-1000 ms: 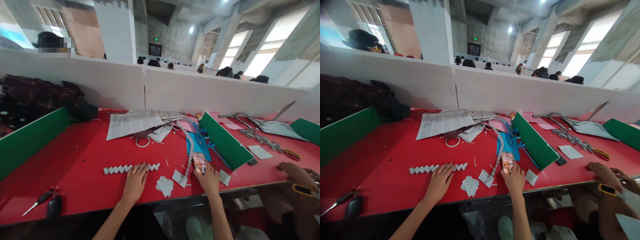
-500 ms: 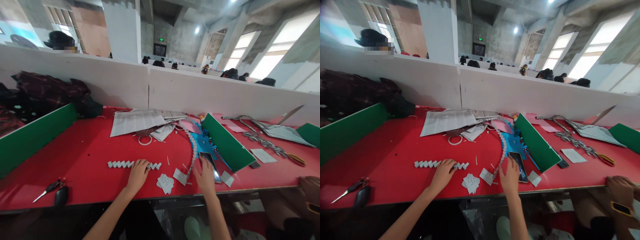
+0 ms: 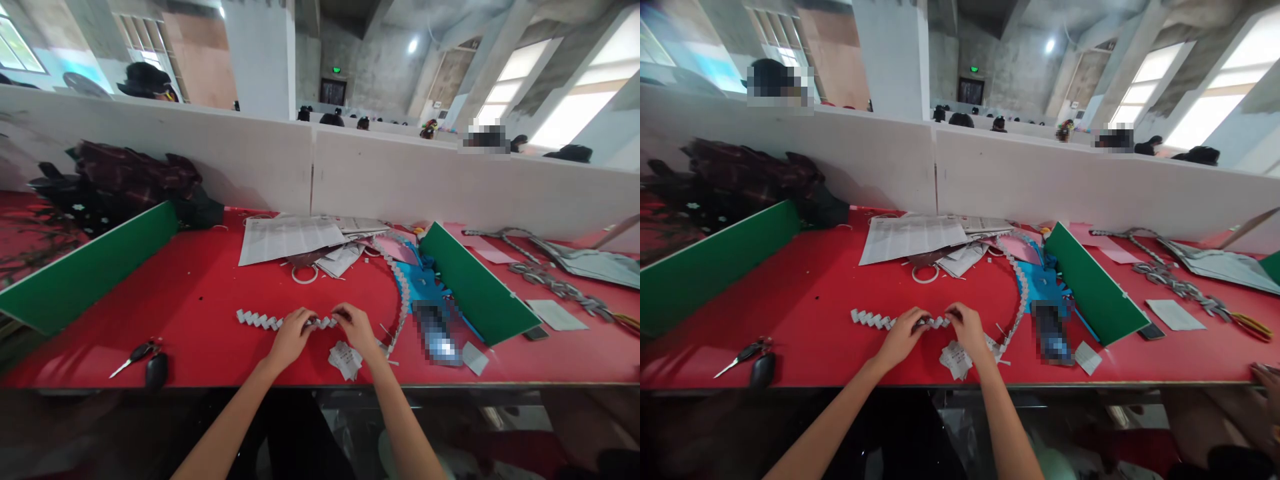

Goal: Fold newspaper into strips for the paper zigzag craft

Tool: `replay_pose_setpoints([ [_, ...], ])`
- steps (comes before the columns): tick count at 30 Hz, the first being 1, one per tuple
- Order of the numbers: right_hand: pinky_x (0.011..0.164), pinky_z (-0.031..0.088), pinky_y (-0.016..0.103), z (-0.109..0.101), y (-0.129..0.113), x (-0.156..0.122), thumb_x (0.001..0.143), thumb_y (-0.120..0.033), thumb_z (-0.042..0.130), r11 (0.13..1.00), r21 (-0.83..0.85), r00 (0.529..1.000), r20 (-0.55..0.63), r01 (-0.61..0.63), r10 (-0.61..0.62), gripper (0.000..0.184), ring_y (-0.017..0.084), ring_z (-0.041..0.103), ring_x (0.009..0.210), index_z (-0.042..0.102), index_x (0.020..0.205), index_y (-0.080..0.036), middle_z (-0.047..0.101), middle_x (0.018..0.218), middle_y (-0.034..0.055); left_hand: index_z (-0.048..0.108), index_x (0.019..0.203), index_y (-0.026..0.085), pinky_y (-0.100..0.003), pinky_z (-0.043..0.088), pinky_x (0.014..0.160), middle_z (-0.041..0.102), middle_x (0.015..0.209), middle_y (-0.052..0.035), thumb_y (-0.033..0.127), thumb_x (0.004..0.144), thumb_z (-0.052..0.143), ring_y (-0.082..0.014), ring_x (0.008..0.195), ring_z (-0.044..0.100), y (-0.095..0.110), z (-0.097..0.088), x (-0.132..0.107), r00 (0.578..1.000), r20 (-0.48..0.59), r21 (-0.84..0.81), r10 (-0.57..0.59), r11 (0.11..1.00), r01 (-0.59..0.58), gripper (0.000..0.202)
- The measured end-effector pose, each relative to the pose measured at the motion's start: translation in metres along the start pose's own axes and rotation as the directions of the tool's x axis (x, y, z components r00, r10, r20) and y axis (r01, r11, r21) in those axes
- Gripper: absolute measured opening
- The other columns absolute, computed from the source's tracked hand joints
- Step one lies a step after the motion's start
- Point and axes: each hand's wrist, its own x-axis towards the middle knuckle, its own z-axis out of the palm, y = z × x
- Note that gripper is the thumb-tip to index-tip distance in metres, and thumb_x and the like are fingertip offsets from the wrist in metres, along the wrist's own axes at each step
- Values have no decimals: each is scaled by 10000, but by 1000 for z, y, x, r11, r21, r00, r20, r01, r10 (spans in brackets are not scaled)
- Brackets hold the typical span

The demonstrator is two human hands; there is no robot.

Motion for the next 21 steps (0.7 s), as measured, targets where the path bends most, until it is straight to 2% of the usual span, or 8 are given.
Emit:
replay_pose_setpoints([
  [6, 651, 455, 267, -6, -1, 2, 749, -261, 555, 999, 29, 997, -76, -19, 21, 227, 160, 614, 658, 519, 965, -202, 649, 692, -5, 644, 879, 183, -296, 436, 823, 672, 915, -52, 137, 755, 568, -179, 879, 597, 2, -1, 5, 999, 32, -210, -42, 976, 48, 152],
  [11, 625, 456, 262, 0, 8, -1, 751, -311, 581, 997, 67, 989, -135, -45, 54, 214, 162, 616, 648, 500, 922, -211, 651, 705, 0, 649, 872, 164, -276, 439, 783, 688, 884, -53, 138, 727, 579, -175, 834, 610, 4, -8, 7, 991, 109, -289, -81, 951, 109, 163],
  [16, 647, 472, 258, 6, -3, -2, 771, -322, 563, 993, 116, 996, -85, 6, 3, 140, 156, 612, 712, 533, 838, -203, 628, 776, 19, 625, 925, 171, -253, 428, 733, 666, 912, -42, 263, 768, 563, -163, 812, 588, 17, -14, 18, 982, 188, -298, -3, 953, 60, 193],
  [21, 624, 482, 254, 5, -16, -3, 769, -297, 564, 994, 108, 999, -51, 21, -16, 117, 147, 605, 664, 533, 836, -206, 620, 714, 1, 597, 741, 146, -236, 384, 593, 599, 659, -3, 314, 772, 531, -140, 625, 536, 24, -6, 30, 960, 281, -362, 6, 927, 100, 184],
])
